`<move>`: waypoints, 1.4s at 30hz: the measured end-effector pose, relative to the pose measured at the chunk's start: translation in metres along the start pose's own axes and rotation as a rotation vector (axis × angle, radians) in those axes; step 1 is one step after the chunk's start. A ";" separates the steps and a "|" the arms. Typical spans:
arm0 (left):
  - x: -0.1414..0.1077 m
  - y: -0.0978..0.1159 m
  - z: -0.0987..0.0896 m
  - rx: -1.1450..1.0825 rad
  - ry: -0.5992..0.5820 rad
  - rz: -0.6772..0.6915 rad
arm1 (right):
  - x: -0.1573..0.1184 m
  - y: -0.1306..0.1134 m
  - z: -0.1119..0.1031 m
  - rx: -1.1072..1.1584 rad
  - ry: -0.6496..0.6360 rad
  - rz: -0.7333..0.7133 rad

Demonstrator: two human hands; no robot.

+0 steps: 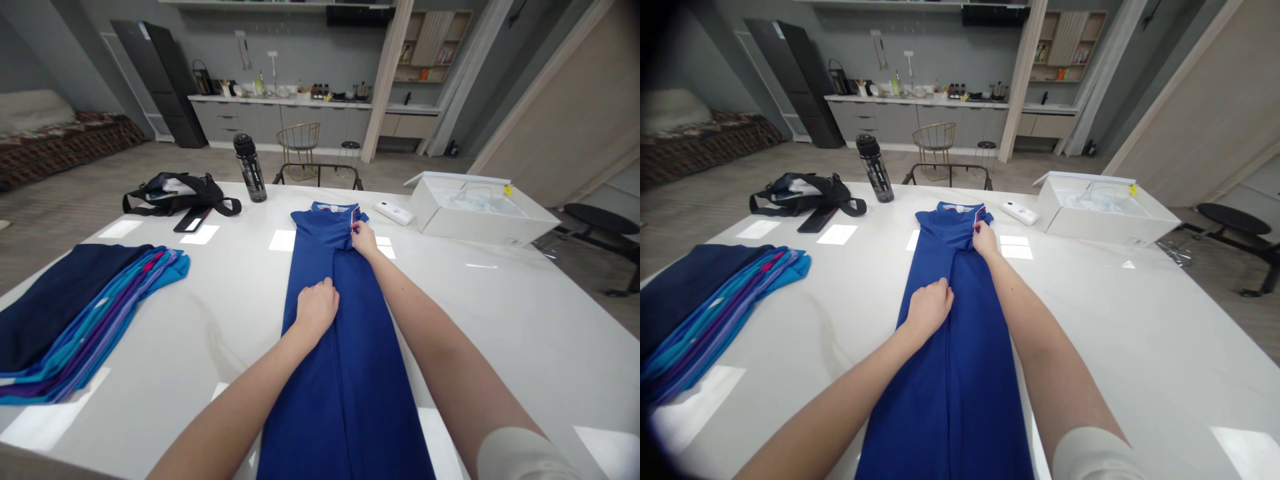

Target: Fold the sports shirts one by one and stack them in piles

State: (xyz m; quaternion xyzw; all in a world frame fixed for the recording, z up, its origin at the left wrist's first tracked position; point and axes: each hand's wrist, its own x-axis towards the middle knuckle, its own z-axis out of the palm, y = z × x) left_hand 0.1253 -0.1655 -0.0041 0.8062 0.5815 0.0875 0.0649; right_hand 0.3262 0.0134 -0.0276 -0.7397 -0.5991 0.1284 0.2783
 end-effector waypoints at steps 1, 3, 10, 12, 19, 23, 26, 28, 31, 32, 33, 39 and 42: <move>-0.001 0.000 0.000 -0.013 0.020 0.007 | -0.004 -0.001 -0.001 -0.011 0.000 -0.007; -0.004 -0.003 0.003 -0.051 0.060 0.055 | -0.017 -0.005 -0.003 -0.057 0.033 -0.047; -0.029 -0.023 0.031 -0.239 0.158 0.324 | -0.109 -0.033 0.000 -0.130 -0.072 -0.402; -0.040 -0.024 0.035 -0.163 0.165 0.300 | -0.138 -0.035 0.002 -0.147 -0.168 -0.435; -0.088 -0.020 0.029 0.016 0.087 0.283 | -0.223 -0.029 -0.013 -0.232 -0.193 -0.421; -0.124 -0.017 0.021 0.072 0.143 0.337 | -0.271 -0.023 -0.024 -0.232 -0.229 -0.416; -0.155 -0.012 0.017 0.087 0.163 0.377 | -0.304 -0.019 -0.031 -0.246 -0.243 -0.385; -0.176 -0.008 0.015 0.076 0.160 0.395 | -0.325 -0.016 -0.036 -0.254 -0.235 -0.377; -0.205 -0.003 0.012 0.036 0.134 0.441 | -0.356 -0.013 -0.045 -0.259 -0.238 -0.380; -0.214 -0.002 0.011 0.020 0.117 0.456 | -0.366 -0.012 -0.049 -0.260 -0.239 -0.381; -0.224 -0.001 0.011 0.005 0.100 0.468 | -0.377 -0.011 -0.052 -0.259 -0.238 -0.380; -0.269 0.002 0.005 -0.080 0.040 0.528 | -0.432 -0.004 -0.071 -0.225 -0.250 -0.404; -0.280 -0.001 0.003 -0.126 0.027 0.568 | -0.452 -0.003 -0.077 -0.203 -0.244 -0.422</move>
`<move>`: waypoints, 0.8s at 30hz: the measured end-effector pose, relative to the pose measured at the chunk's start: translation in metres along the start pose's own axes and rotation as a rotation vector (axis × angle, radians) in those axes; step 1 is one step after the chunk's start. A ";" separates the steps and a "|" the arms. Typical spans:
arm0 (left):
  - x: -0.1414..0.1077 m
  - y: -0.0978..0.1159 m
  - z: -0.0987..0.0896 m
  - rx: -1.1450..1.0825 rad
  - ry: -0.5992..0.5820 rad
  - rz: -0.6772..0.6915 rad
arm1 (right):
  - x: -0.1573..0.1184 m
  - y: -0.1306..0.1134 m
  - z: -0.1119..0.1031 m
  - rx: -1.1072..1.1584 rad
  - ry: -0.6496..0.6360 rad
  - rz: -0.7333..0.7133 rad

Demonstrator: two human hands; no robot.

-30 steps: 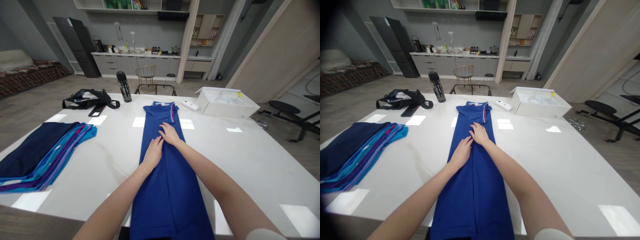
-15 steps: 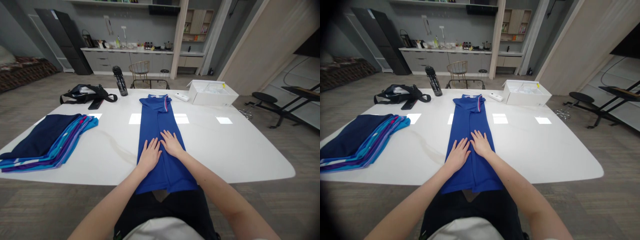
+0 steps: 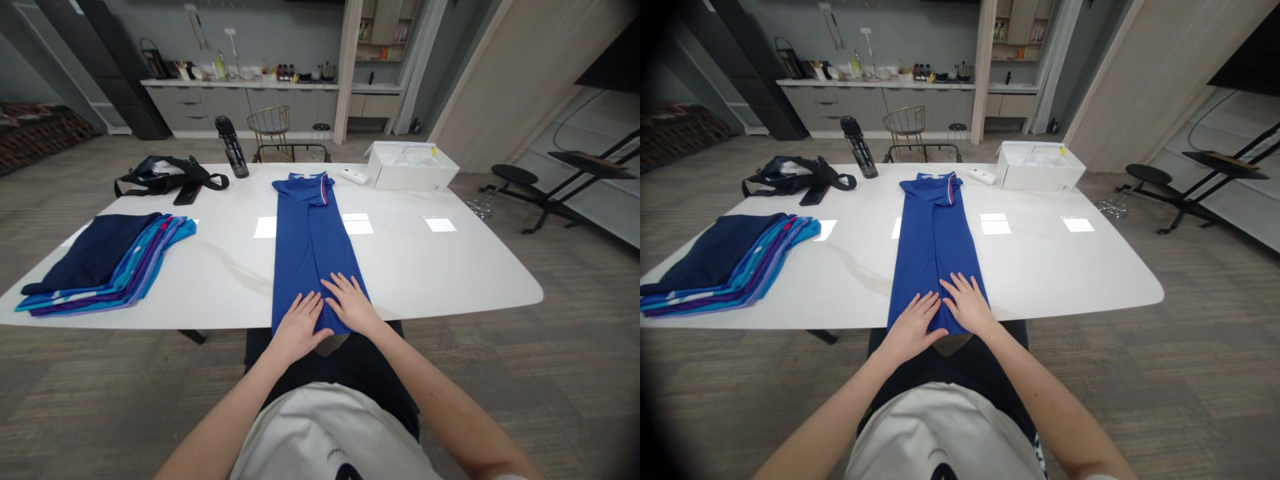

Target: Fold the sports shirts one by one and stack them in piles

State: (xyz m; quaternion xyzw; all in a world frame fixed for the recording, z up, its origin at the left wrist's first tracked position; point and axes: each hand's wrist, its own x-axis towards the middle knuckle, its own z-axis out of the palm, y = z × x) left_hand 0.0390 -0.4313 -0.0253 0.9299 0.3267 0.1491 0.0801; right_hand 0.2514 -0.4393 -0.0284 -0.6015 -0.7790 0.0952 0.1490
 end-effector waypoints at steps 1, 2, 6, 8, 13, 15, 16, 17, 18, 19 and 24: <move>-0.002 0.000 0.000 -0.012 0.001 0.020 | -0.005 -0.002 0.000 0.005 0.009 -0.005; -0.004 -0.001 0.000 -0.022 0.005 0.039 | -0.008 -0.004 -0.001 0.010 0.020 -0.009; -0.011 -0.002 0.003 -0.057 0.080 0.074 | -0.015 -0.007 -0.003 0.048 0.077 -0.044; -0.014 0.000 0.006 -0.065 0.122 0.089 | -0.016 -0.007 -0.005 0.070 0.101 -0.064; -0.020 0.009 0.008 -0.044 0.167 0.119 | -0.016 -0.006 -0.007 0.091 0.117 -0.097; -0.020 0.012 0.008 -0.040 0.170 0.102 | -0.017 -0.006 -0.007 0.092 0.103 -0.102; -0.020 0.013 0.007 -0.045 0.169 0.092 | -0.018 -0.006 -0.007 0.092 0.096 -0.103; -0.020 0.014 0.006 -0.054 0.165 0.084 | -0.019 -0.006 -0.007 0.092 0.089 -0.103; -0.020 0.014 0.005 -0.066 0.155 0.080 | -0.020 -0.006 -0.008 0.092 0.083 -0.105; -0.020 0.013 0.003 -0.077 0.141 0.080 | -0.022 -0.006 -0.009 0.094 0.077 -0.110; -0.024 0.008 0.000 -0.001 0.010 0.071 | -0.037 -0.003 -0.016 0.122 0.026 -0.201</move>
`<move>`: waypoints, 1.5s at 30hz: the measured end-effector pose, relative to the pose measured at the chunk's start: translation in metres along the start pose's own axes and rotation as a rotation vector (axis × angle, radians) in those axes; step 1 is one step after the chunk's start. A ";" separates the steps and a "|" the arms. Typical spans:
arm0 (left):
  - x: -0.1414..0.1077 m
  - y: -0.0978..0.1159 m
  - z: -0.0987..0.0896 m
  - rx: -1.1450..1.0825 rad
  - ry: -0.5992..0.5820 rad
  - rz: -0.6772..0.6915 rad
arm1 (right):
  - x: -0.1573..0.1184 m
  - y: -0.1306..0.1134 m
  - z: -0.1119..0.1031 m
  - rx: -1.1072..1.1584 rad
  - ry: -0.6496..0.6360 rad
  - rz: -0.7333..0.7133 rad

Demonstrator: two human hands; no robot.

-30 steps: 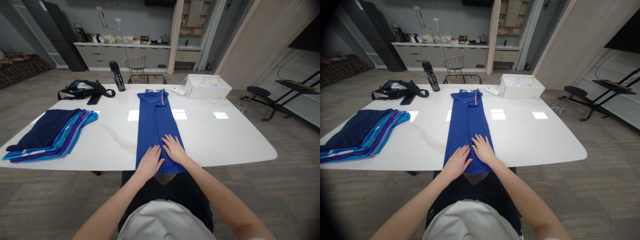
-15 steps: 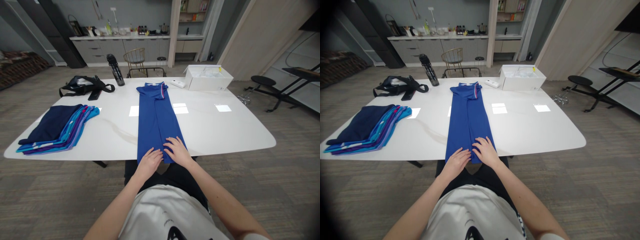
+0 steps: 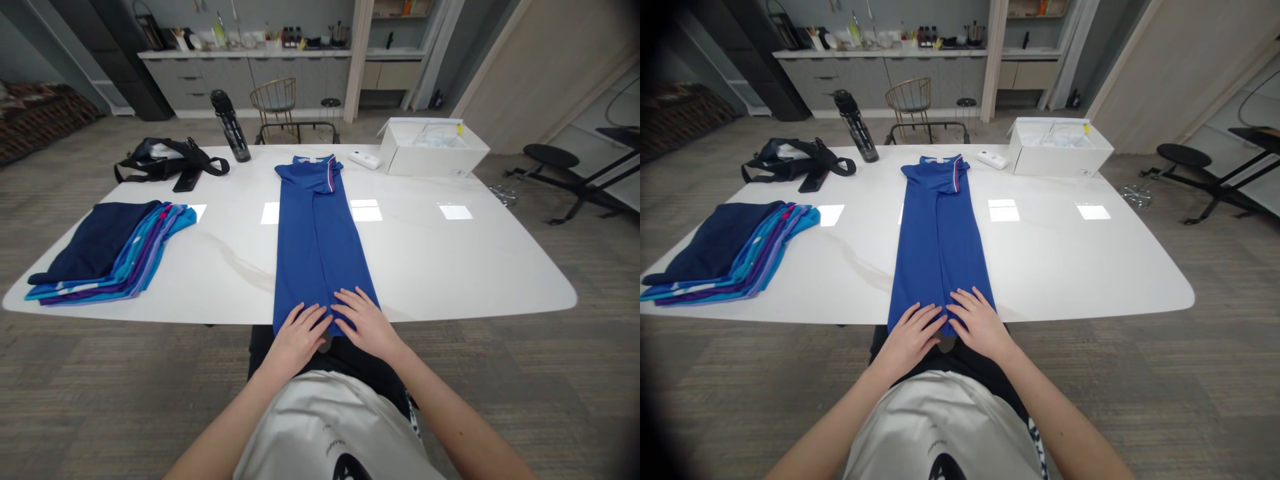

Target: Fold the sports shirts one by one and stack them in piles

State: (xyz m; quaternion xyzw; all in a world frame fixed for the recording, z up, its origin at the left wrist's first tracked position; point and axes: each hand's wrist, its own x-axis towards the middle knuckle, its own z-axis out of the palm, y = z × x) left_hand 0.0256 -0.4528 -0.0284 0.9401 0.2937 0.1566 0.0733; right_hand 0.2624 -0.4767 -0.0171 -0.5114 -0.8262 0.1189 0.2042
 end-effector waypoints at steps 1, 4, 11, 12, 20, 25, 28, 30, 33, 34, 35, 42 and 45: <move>-0.001 -0.001 0.001 0.034 -0.017 -0.006 | -0.003 0.000 -0.001 0.005 -0.012 -0.016; -0.002 0.002 0.007 0.113 -0.025 -0.024 | -0.007 0.000 -0.002 0.017 -0.023 -0.033; 0.008 0.010 0.015 0.042 0.042 -0.039 | -0.005 -0.003 -0.002 0.081 0.001 -0.044; 0.010 0.009 0.013 0.028 0.027 -0.033 | -0.005 -0.004 -0.003 0.087 -0.006 -0.051; 0.018 -0.004 -0.007 0.004 -0.061 0.014 | 0.001 -0.011 -0.012 -0.026 -0.137 -0.097; 0.029 -0.010 -0.018 -0.106 -0.057 -0.003 | 0.009 -0.011 -0.016 -0.049 -0.131 -0.048; 0.044 -0.017 -0.037 -0.320 -0.041 -0.059 | 0.020 -0.009 -0.029 0.014 -0.079 -0.024; 0.054 -0.023 -0.053 -0.441 -0.080 -0.079 | 0.028 -0.008 -0.039 0.045 -0.080 -0.064; 0.062 -0.030 -0.066 -0.500 -0.186 -0.051 | 0.038 -0.004 -0.049 0.038 -0.134 -0.143; 0.062 -0.031 -0.067 -0.482 -0.210 -0.034 | 0.039 -0.002 -0.049 0.019 -0.159 -0.157; 0.061 -0.030 -0.064 -0.447 -0.222 -0.015 | 0.039 -0.001 -0.048 -0.006 -0.186 -0.163; 0.038 -0.018 -0.022 -0.222 -0.226 0.025 | 0.022 0.004 -0.025 -0.065 -0.320 -0.169; 0.031 -0.015 -0.021 -0.200 -0.216 0.021 | 0.017 0.003 -0.020 -0.046 -0.313 -0.145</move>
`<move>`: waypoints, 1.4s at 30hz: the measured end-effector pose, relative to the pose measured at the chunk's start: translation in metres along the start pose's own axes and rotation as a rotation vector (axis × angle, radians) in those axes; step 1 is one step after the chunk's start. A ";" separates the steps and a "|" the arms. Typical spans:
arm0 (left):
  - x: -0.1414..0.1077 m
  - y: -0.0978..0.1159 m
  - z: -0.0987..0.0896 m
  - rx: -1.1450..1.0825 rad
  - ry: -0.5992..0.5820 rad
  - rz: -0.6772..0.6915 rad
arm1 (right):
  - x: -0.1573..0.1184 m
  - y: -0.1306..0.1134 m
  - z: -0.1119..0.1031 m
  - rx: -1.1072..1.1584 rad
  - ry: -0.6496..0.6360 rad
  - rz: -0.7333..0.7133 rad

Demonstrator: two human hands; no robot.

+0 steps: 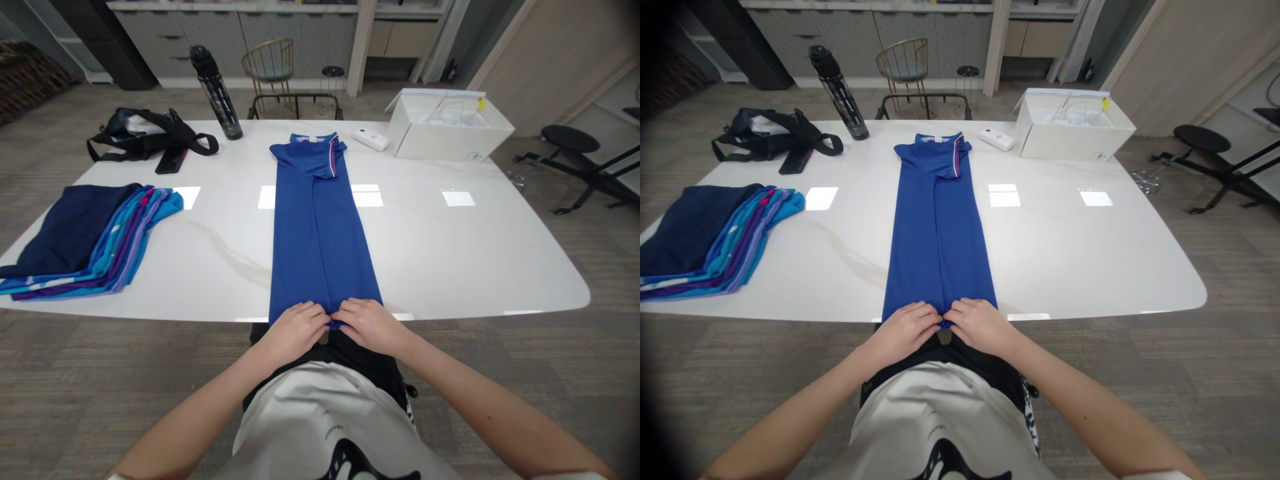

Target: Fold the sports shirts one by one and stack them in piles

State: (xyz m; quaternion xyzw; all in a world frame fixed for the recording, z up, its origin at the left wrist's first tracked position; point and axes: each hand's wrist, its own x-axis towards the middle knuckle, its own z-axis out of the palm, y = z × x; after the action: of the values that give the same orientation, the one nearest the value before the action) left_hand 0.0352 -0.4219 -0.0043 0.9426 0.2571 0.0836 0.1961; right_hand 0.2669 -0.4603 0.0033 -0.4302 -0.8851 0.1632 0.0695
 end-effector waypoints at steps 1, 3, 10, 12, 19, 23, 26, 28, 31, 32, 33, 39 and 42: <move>-0.002 0.001 -0.002 0.006 0.005 0.005 | -0.001 -0.001 0.000 0.004 0.003 0.005; -0.007 0.003 -0.008 0.006 -0.004 0.034 | -0.002 -0.003 -0.002 0.026 0.009 0.007; -0.020 -0.039 -0.041 -0.017 -0.029 0.093 | -0.017 0.031 -0.036 0.201 0.091 -0.001; -0.026 -0.063 -0.051 -0.041 -0.016 0.082 | -0.026 0.055 -0.044 0.083 0.113 0.019; -0.057 -0.103 -0.062 -0.045 -0.038 0.099 | -0.062 0.097 -0.048 0.006 0.043 0.068; -0.061 -0.098 -0.056 -0.074 -0.070 0.108 | -0.063 0.088 -0.045 0.085 0.023 0.056; -0.054 -0.095 -0.054 -0.093 -0.049 0.090 | -0.057 0.082 -0.042 0.120 0.011 0.049; -0.049 -0.096 -0.054 -0.105 -0.042 0.076 | -0.054 0.081 -0.039 0.154 0.022 0.058; -0.045 -0.098 -0.051 -0.131 -0.045 0.059 | -0.051 0.082 -0.033 0.244 0.052 0.082; -0.045 -0.098 -0.050 -0.144 -0.038 0.054 | -0.051 0.082 -0.030 0.292 0.083 0.103; -0.045 -0.098 -0.048 -0.159 -0.018 0.049 | -0.050 0.082 -0.028 0.352 0.125 0.129; -0.039 -0.089 -0.039 -0.223 0.094 0.060 | -0.044 0.074 -0.021 0.571 0.193 0.201; -0.035 -0.085 -0.038 -0.161 0.017 0.115 | -0.044 0.072 -0.024 0.408 0.107 0.049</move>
State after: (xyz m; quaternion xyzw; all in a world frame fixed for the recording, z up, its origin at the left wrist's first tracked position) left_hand -0.0432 -0.3602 -0.0070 0.9362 0.1968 0.1229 0.2640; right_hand 0.3530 -0.4478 0.0014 -0.4368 -0.8179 0.3177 0.1983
